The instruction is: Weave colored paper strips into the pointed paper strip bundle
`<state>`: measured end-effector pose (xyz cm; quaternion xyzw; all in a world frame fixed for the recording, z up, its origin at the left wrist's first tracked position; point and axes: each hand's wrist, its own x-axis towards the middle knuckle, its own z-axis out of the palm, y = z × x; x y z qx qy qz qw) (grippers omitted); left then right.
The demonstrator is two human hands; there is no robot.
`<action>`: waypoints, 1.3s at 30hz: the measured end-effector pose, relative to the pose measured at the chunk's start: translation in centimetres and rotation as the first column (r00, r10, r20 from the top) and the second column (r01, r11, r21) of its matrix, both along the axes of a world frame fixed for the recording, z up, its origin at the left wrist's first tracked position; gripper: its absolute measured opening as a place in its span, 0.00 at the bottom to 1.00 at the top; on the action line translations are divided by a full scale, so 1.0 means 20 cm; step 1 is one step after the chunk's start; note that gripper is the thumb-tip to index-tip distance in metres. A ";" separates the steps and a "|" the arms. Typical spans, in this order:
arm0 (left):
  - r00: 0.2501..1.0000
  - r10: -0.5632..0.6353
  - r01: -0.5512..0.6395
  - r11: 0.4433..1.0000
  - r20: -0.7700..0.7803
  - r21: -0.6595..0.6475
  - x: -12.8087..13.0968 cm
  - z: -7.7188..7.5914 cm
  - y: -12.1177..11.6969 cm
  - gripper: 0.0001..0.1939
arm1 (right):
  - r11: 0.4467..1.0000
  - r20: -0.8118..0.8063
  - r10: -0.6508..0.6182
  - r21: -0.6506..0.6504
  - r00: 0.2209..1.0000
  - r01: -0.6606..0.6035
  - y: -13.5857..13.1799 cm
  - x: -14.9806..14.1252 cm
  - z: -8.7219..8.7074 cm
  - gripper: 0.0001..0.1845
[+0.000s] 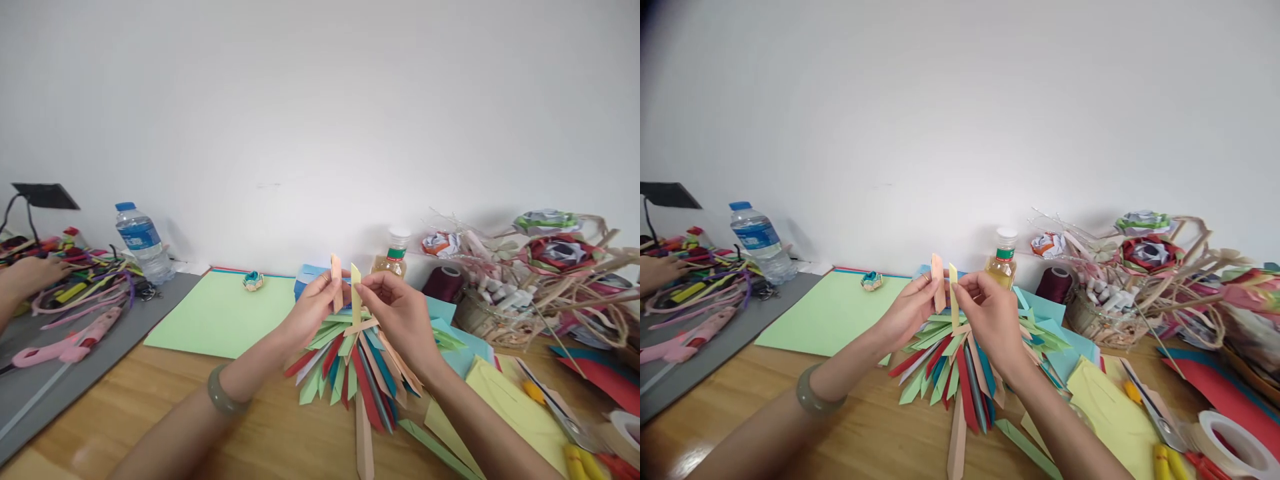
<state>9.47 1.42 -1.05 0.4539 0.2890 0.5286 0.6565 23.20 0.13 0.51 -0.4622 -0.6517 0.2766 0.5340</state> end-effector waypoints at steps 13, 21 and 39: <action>0.993 -0.096 0.099 0.994 -0.076 0.040 0.05 -0.01 -0.07 0.15 | 0.980 -0.082 0.177 -0.077 0.981 -0.184 0.00 0.01 -0.03 0.11; 0.972 -0.083 0.100 0.992 -0.219 0.071 0.03 -0.02 -0.05 0.16 | 0.960 -0.093 0.221 -0.158 0.971 -0.233 0.02 0.02 -0.02 0.10; 0.854 -0.151 0.273 0.944 -0.498 0.183 -0.05 0.00 0.03 0.17 | 0.974 0.044 0.138 -0.188 0.989 -0.127 0.05 0.04 -0.03 0.10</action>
